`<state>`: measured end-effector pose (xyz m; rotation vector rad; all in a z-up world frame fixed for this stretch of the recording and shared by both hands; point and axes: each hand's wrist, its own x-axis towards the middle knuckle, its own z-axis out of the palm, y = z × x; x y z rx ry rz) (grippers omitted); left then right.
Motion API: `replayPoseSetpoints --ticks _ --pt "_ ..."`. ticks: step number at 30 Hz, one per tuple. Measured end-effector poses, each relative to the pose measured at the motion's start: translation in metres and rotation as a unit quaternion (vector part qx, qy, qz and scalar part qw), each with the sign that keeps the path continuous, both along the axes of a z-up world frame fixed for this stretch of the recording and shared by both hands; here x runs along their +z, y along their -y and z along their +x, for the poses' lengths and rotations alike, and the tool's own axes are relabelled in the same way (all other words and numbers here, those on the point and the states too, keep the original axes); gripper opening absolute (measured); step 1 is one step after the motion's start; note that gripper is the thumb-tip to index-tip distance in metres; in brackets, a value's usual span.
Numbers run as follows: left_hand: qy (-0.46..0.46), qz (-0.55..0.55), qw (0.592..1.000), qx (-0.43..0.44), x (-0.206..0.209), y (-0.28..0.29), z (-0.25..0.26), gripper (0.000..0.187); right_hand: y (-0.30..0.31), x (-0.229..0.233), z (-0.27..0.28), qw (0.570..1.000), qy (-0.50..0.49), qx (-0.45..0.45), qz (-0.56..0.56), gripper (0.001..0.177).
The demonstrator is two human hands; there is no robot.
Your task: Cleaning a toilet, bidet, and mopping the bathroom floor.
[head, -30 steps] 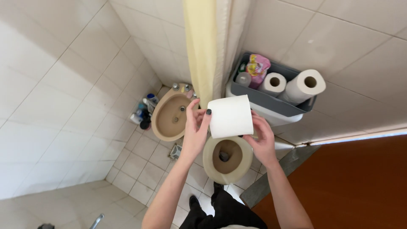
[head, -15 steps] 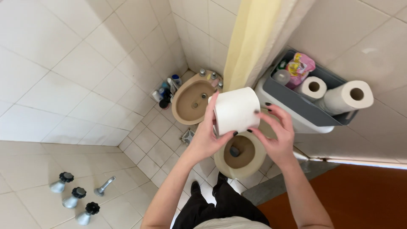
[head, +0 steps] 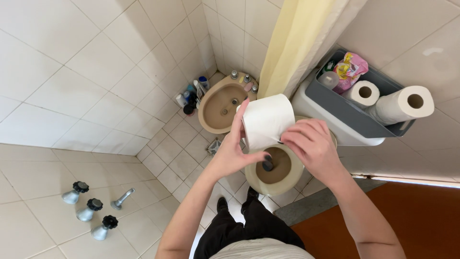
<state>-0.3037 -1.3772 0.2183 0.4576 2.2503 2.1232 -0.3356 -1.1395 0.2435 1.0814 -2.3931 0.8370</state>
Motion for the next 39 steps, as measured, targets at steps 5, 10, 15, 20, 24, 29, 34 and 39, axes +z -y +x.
replayPoseSetpoints --ticks 5,10,15,20,24,29,34,39 --pt "-0.012 0.063 0.998 0.013 -0.011 0.007 0.000 0.121 0.000 -0.011 0.006 0.997 0.003 0.072 0.019 0.020" --pt "-0.018 0.065 0.997 0.022 -0.009 0.003 0.003 0.118 0.020 -0.028 -0.003 0.995 -0.103 -0.007 0.015 0.042" --pt "-0.020 0.178 0.983 0.048 -0.029 0.000 -0.005 0.098 0.015 -0.078 -0.007 0.972 -0.198 0.125 0.003 0.021" --pt "0.039 0.245 0.965 0.083 -0.019 0.027 -0.008 0.084 0.019 -0.144 -0.026 0.960 0.040 0.125 0.247 0.022" --pt "0.080 0.091 0.991 -0.056 -0.013 0.037 0.002 0.075 0.005 -0.121 -0.087 0.863 0.494 -0.057 -0.092 0.031" --pt "0.101 0.051 0.991 -0.070 -0.058 0.038 -0.009 0.088 0.001 -0.120 -0.071 0.764 0.637 -0.017 -0.103 0.042" --pt "0.075 0.178 0.980 -0.053 -0.018 0.060 -0.004 0.112 0.015 -0.143 -0.061 0.686 0.705 0.057 0.170 0.060" --pt "0.152 0.036 0.971 -0.182 -0.043 0.052 -0.006 0.121 0.029 -0.017 -0.061 0.661 0.641 0.191 -0.338 0.050"
